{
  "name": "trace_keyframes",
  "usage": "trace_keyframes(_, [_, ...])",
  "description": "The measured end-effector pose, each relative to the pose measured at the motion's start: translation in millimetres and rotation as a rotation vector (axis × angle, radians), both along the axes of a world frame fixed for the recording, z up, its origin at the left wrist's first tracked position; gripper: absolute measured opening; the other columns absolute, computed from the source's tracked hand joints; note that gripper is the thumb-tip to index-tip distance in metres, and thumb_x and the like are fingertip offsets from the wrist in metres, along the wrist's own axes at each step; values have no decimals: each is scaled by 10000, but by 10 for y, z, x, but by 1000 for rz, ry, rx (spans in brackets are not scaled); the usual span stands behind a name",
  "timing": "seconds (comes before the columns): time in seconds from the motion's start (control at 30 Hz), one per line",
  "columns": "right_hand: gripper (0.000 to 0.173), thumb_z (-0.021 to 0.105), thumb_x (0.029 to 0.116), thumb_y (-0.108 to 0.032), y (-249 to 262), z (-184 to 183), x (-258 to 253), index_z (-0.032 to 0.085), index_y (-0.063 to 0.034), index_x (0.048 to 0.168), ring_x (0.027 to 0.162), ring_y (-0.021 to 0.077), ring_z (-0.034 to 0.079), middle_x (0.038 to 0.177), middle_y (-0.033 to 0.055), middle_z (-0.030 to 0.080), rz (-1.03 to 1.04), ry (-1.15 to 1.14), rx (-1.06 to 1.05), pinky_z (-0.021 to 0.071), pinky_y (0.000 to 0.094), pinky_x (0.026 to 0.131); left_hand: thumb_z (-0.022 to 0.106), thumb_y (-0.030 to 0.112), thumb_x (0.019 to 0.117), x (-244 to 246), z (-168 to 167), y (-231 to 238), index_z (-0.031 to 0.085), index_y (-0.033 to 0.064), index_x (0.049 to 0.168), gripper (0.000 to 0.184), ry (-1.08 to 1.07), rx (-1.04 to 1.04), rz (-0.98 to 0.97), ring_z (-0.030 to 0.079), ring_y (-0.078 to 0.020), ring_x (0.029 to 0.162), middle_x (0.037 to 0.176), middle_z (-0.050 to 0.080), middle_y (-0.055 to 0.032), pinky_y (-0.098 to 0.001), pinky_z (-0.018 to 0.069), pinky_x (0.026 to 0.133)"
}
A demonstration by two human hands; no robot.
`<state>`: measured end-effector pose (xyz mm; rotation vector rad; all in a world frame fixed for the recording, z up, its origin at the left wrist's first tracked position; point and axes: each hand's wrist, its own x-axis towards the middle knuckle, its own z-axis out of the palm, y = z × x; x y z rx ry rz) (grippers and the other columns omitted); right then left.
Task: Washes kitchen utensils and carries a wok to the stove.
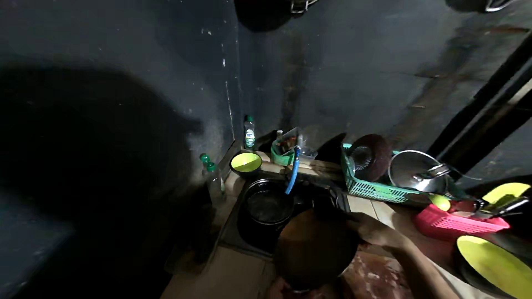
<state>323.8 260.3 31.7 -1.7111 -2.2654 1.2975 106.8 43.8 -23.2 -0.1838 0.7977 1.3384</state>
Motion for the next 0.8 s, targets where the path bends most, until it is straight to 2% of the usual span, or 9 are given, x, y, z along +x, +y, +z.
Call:
trace_keyframes(0.1, [356, 427, 1098, -242, 472, 272, -194, 609, 26, 1245, 718, 233, 611, 921, 168, 637, -59, -228, 42, 530, 425, 707, 235, 284, 1106, 57, -135, 487, 368, -28, 1397, 447, 83, 19, -174, 689, -380, 1059, 1248, 623, -280, -490, 580, 913])
trace_keyframes(0.2, [336, 467, 1072, -239, 812, 508, -453, 666, 29, 1106, 788, 288, 669, 925, 187, 685, -26, -463, 151, 538, 507, 778, 244, 557, 1089, -286, -168, 800, 303, 35, 1543, 695, 501, -5, -577, 702, -351, 1049, 1272, 649, -247, -482, 580, 911])
trace_keyframes(0.3, [288, 598, 998, -232, 872, 490, -697, 684, -1, 1148, 1007, 392, 686, 1108, 224, 698, -36, -579, 254, 524, 625, 852, 431, 446, 1089, -707, -55, 1138, 538, 68, 1423, 515, 1332, -47, -593, 718, -307, 992, 1191, 692, -178, -488, 596, 862])
trace_keyframes(0.43, [418, 620, 983, -245, 871, 189, -986, 591, 29, 1297, 1184, 430, 626, 1292, 255, 627, -47, -591, 200, 521, 627, 909, 480, 379, 1070, -1104, -239, 1959, 453, 48, 1517, 557, 1995, -145, -682, 479, -333, 1404, 1538, 455, -204, -476, 387, 1171])
trace_keyframes(0.53, [470, 593, 988, -214, 939, -168, -1118, 523, 41, 1377, 1219, 415, 615, 1345, 250, 601, -51, -581, 116, 522, 603, 941, 503, 338, 1058, -1108, -572, 2365, 385, -5, 1544, 606, 1948, -284, -817, 394, -382, 1458, 1574, 382, -257, -507, 332, 1200])
trace_keyframes(0.6, [483, 579, 993, -175, 953, -297, -1193, 478, 45, 1411, 1231, 408, 613, 1357, 250, 593, -69, -575, 84, 526, 582, 953, 507, 290, 1071, -919, -615, 2495, 497, -14, 1458, 492, 1684, -238, -696, 512, -329, 1358, 1451, 535, -228, -466, 412, 1135])
trace_keyframes(0.67, [478, 598, 984, -170, 943, -335, -1253, 485, 34, 1402, 1214, 401, 626, 1339, 241, 608, -102, -550, 77, 534, 574, 946, 490, 296, 1084, -665, -650, 2515, 573, 20, 1326, 376, 1299, -58, -495, 638, -218, 968, 1130, 644, -155, -359, 545, 804])
trace_keyframes(0.73, [509, 635, 967, -225, 925, -335, -1289, 498, 30, 1386, 1185, 408, 636, 1310, 247, 619, -104, -495, 66, 536, 592, 926, 522, 208, 1070, -583, -630, 2439, 539, 7, 1372, 363, 922, 95, -325, 664, -230, 994, 1187, 657, -165, -386, 571, 846])
trace_keyframes(0.8, [540, 614, 990, -281, 858, -316, -1337, 474, 27, 1410, 1171, 414, 638, 1310, 256, 613, -112, -456, 61, 534, 601, 916, 489, 138, 1071, -691, -623, 2335, 470, 15, 1455, 403, 897, 174, -224, 660, -250, 1156, 1352, 612, -172, -395, 557, 980])
